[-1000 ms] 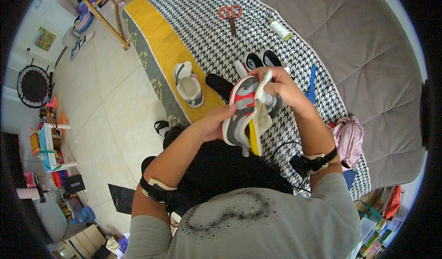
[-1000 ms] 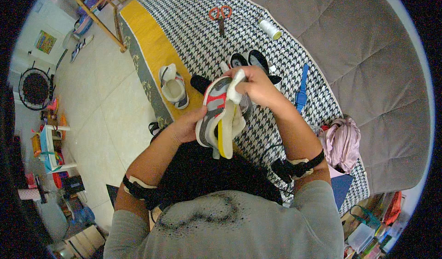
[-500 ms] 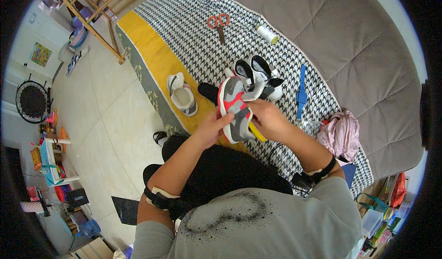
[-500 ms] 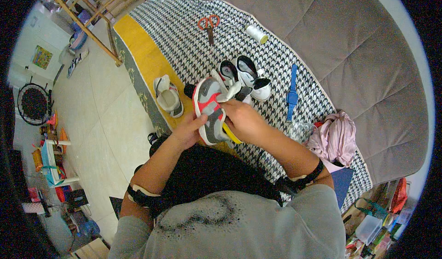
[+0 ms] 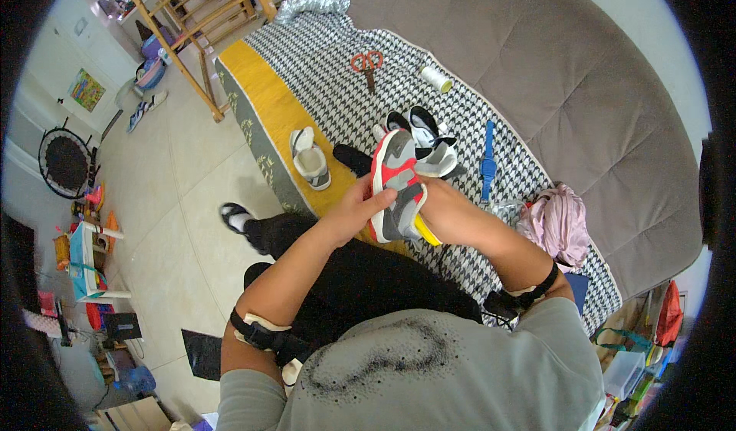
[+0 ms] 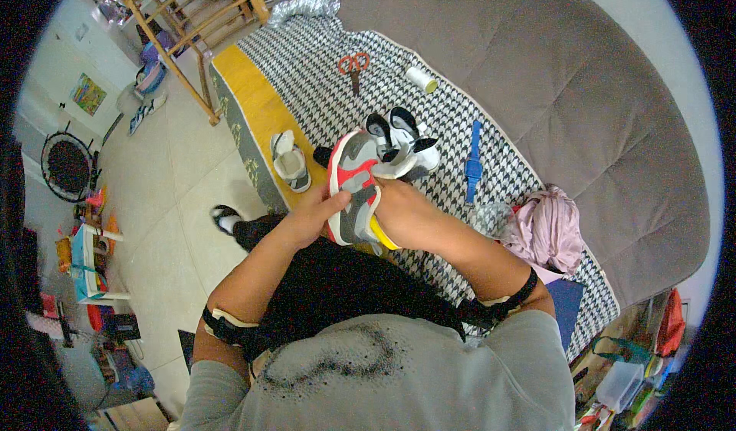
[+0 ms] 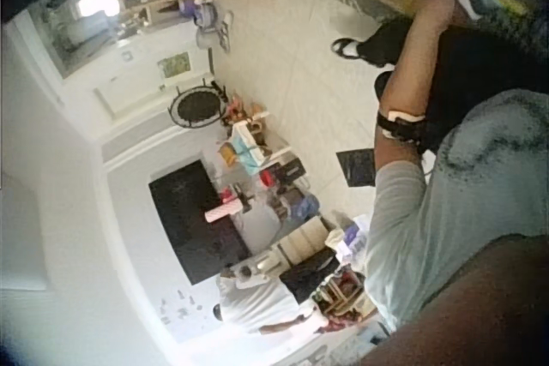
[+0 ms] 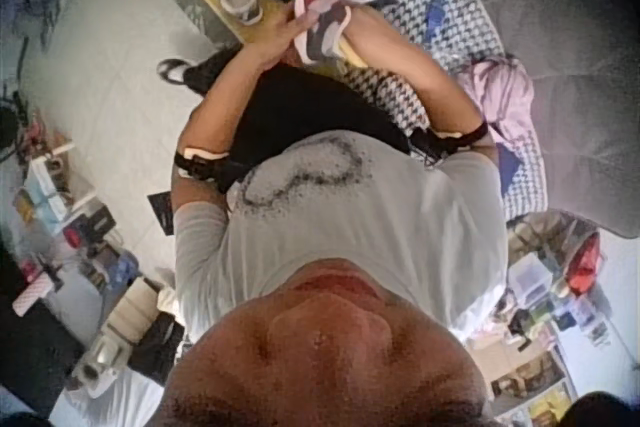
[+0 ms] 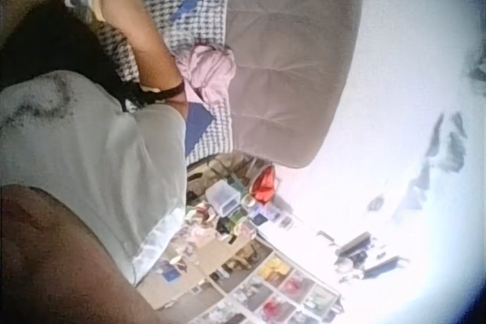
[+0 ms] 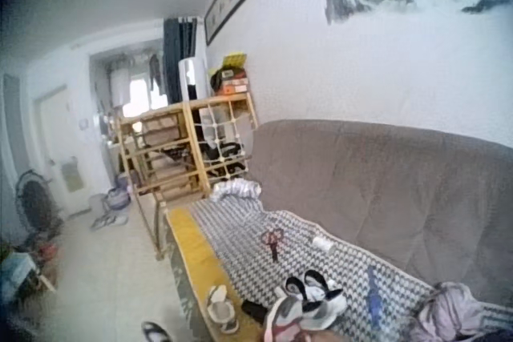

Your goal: The person inserts a white cushioned material into a child's shoe and then uses a pair of scissors to trim the excess material from the top of the shoe.

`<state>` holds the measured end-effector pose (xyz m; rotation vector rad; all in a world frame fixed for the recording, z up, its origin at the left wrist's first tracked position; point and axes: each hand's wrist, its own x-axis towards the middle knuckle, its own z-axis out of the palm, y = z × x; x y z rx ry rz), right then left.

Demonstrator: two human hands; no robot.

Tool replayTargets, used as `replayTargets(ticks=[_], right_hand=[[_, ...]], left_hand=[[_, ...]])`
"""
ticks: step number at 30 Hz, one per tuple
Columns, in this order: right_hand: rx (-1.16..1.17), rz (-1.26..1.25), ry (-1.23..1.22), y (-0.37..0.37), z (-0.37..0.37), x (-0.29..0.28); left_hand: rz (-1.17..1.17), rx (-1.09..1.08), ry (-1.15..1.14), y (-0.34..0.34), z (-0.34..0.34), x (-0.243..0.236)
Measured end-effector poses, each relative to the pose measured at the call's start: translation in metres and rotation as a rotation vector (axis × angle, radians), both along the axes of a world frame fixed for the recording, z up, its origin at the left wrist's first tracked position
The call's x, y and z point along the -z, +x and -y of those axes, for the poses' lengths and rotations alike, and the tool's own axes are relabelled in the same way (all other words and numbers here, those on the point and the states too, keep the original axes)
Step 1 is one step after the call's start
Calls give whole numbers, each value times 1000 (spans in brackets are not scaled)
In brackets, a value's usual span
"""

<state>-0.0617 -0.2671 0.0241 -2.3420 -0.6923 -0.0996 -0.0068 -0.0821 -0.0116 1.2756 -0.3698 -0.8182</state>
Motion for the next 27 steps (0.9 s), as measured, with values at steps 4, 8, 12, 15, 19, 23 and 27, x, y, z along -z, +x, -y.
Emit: replayTargets(ticks=[4, 8, 12, 15, 19, 23, 27], right_hand=[[44, 32, -47, -2, 23, -37], [58, 65, -75, 1, 43, -72], [145, -53, -99, -1, 70, -82], [187, -52, -45, 6, 90, -67], [247, -62, -23, 25, 92, -45], [186, -84, 54, 42, 83, -32], [172, -80, 59, 51, 81, -41]], left_hand=[[97, 21, -34, 11, 28, -30], [55, 75, -184, 24, 61, -47], [40, 189, -205, 35, 104, -37], [18, 217, -209, 42, 123, -31], [-31, 167, -159, 57, 125, -16], [-2, 48, -93, 69, 114, -6], [90, -38, -144, 68, 115, -11]])
